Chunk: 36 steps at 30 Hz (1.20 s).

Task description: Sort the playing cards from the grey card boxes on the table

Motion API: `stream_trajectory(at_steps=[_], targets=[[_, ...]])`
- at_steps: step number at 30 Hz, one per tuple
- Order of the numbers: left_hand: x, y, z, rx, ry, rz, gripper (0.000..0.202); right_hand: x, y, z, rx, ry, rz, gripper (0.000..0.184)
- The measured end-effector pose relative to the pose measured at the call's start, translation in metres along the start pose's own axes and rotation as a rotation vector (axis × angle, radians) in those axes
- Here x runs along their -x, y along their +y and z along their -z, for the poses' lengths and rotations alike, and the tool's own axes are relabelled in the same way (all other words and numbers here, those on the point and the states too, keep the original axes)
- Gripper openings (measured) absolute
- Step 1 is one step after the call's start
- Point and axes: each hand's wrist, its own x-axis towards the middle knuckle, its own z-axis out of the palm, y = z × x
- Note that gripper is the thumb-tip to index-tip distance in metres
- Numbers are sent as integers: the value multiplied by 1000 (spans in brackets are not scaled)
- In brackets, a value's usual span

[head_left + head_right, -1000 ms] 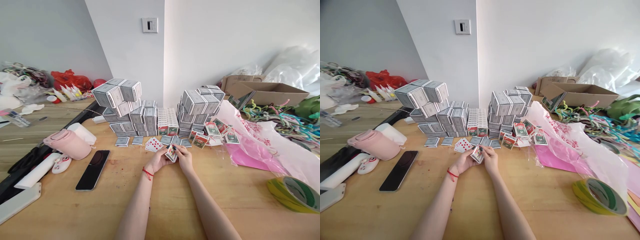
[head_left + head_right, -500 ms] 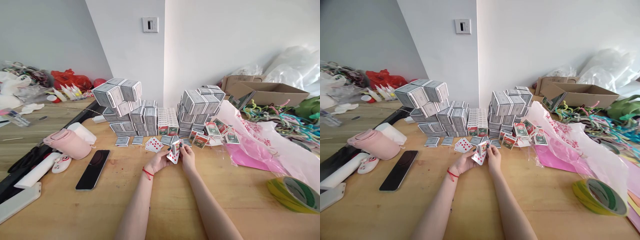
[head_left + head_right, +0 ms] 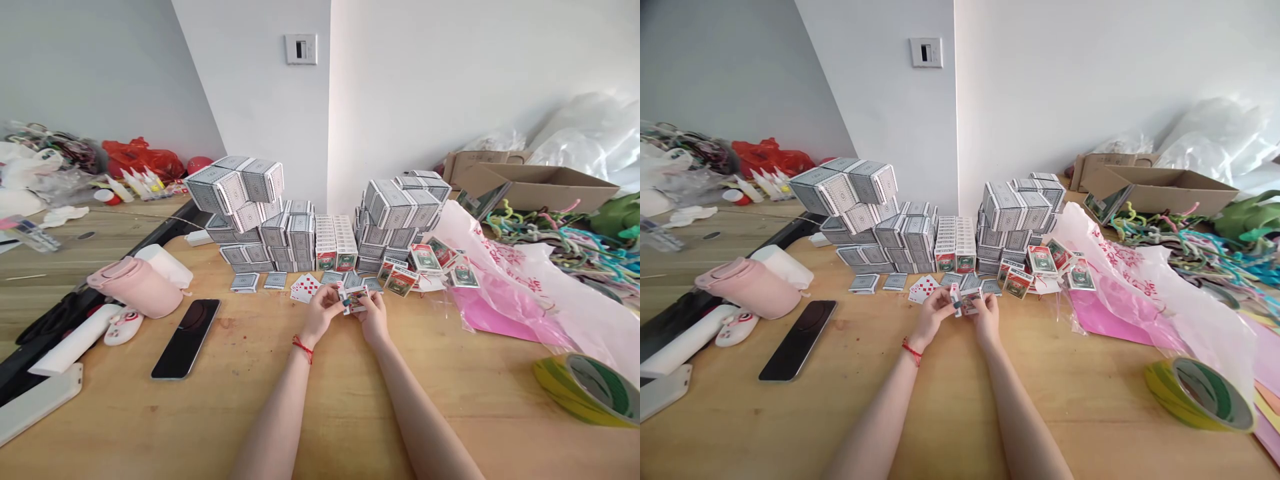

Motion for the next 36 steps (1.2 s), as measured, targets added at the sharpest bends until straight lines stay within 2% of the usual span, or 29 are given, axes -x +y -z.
stream_trajectory(at_steps=[4,9,15,26,31,36], targets=[[4,-4,-7,-280,2,-115,14,3,0,0,83,-50,7,27],[5,-12,-10,-430,20,-184,10,5,0,-1,211,-84,15,27],[5,-13,-9,-469,5,-214,13,2,0,1,304,-146,62,42],[6,-10,-8,-527,-18,-263,12,2,3,-1,376,-160,175,51],[8,-9,-10,-590,-40,-281,11,2,4,3,537,-160,257,46],[10,-6,-12,-636,-67,-300,12,4,3,3,647,-160,246,39]])
